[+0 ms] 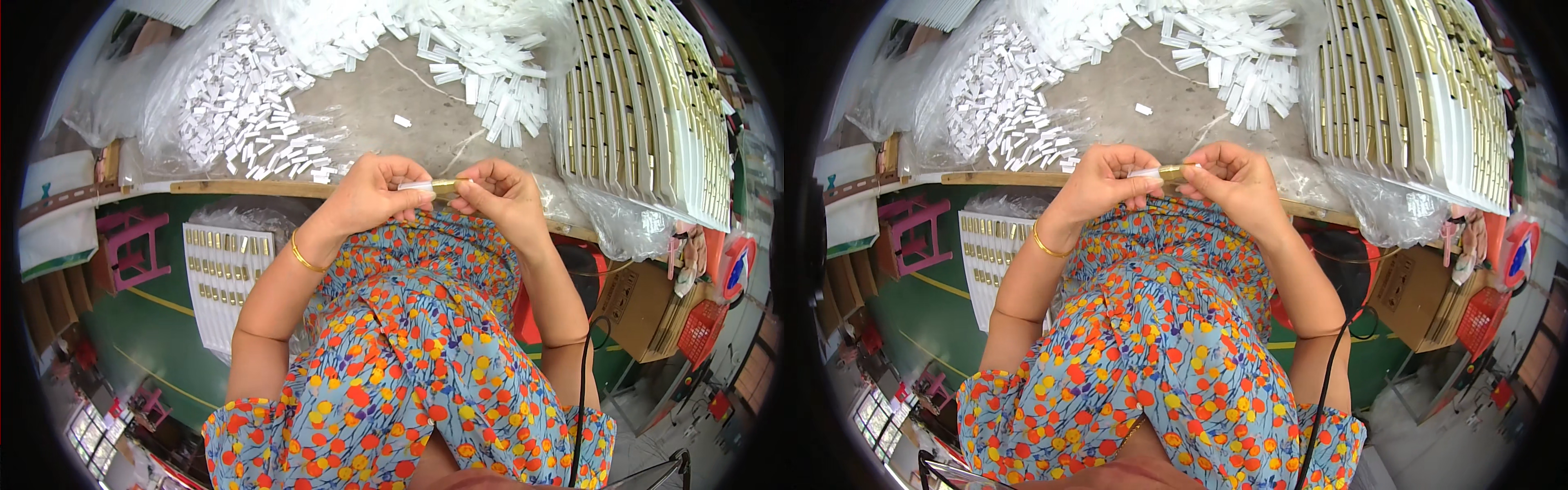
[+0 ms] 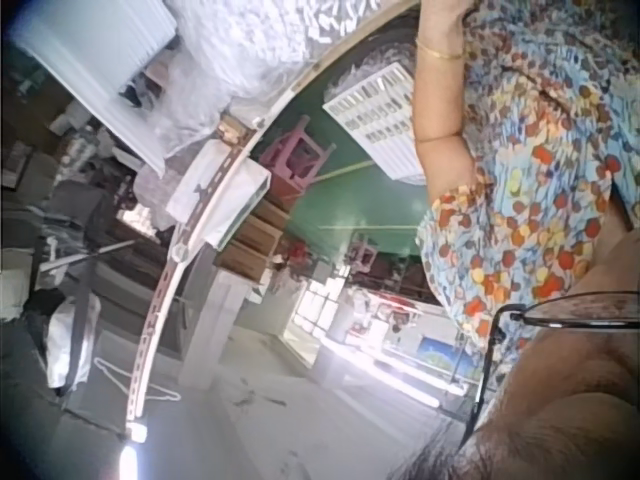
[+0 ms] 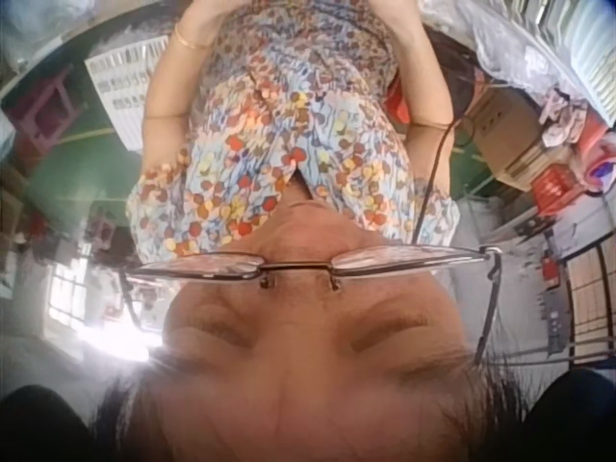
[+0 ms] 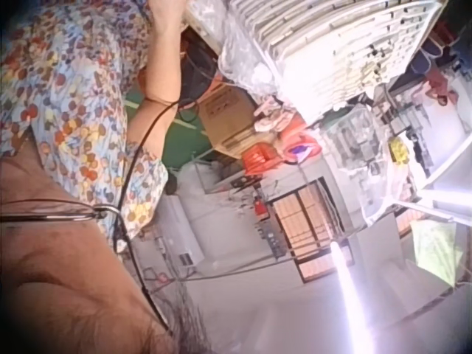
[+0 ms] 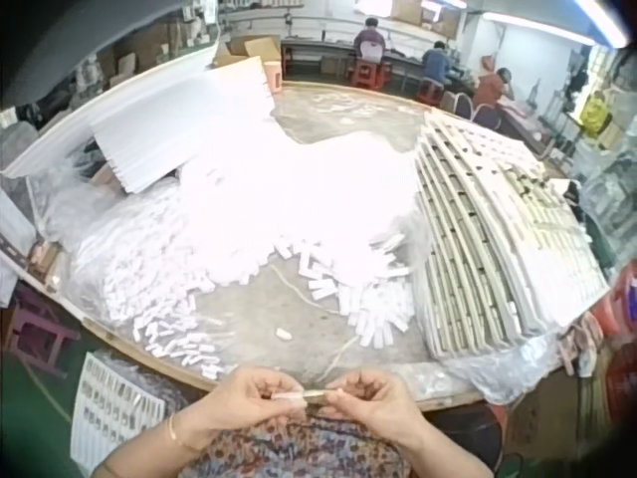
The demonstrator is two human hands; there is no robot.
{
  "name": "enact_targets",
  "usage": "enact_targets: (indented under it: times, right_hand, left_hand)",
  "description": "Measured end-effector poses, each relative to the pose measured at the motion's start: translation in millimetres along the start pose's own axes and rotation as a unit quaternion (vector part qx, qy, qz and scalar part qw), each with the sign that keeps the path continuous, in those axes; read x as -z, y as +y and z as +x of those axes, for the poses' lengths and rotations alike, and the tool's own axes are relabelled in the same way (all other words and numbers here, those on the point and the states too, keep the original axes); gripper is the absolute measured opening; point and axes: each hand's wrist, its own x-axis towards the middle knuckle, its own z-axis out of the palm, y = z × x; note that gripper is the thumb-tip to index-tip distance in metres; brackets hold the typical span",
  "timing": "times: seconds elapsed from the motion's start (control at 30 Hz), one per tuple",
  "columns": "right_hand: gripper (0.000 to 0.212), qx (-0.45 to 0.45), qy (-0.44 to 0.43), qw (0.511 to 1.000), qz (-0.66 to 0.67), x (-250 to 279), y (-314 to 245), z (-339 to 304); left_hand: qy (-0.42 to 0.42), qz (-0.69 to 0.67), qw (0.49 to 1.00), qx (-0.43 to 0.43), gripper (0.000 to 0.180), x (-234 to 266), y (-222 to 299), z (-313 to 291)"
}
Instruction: Manually assemble small white plastic and gold metal components by inserting them into each other and placing them in a tray.
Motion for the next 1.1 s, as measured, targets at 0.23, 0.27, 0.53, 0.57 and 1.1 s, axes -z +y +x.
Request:
enact_targets:
  times: [0.23, 0.27, 0.53, 0.57, 1.1]
  right_hand:
    - [0.021, 0.094, 0.077, 0.990, 0.074, -13, 17, 1]
    - [0.020, 0.075, 0.085, 0.991, 0.065, -13, 16, 1]
    - [0.015, 0.034, 0.060, 0.998, -0.014, -11, 19, -3]
    - [0.015, 0.025, 0.056, 0.998, -0.007, -14, 17, -4]
    - [0.022, 0.154, 0.054, 0.986, -0.027, -9, 16, 29]
  left_hand:
    - [0.076, -0.086, 0.993, -0.037, 0.017, -2, -8, 14]
    - [0.091, -0.114, 0.988, -0.042, 0.016, -2, -9, 15]
    - [0.138, -0.171, 0.975, -0.035, 0.014, -10, -14, 20]
    - [0.108, -0.176, 0.978, -0.028, 0.014, -7, -18, 21]
    - [-0.020, -0.225, 0.973, 0.050, 0.023, -8, -11, 18]
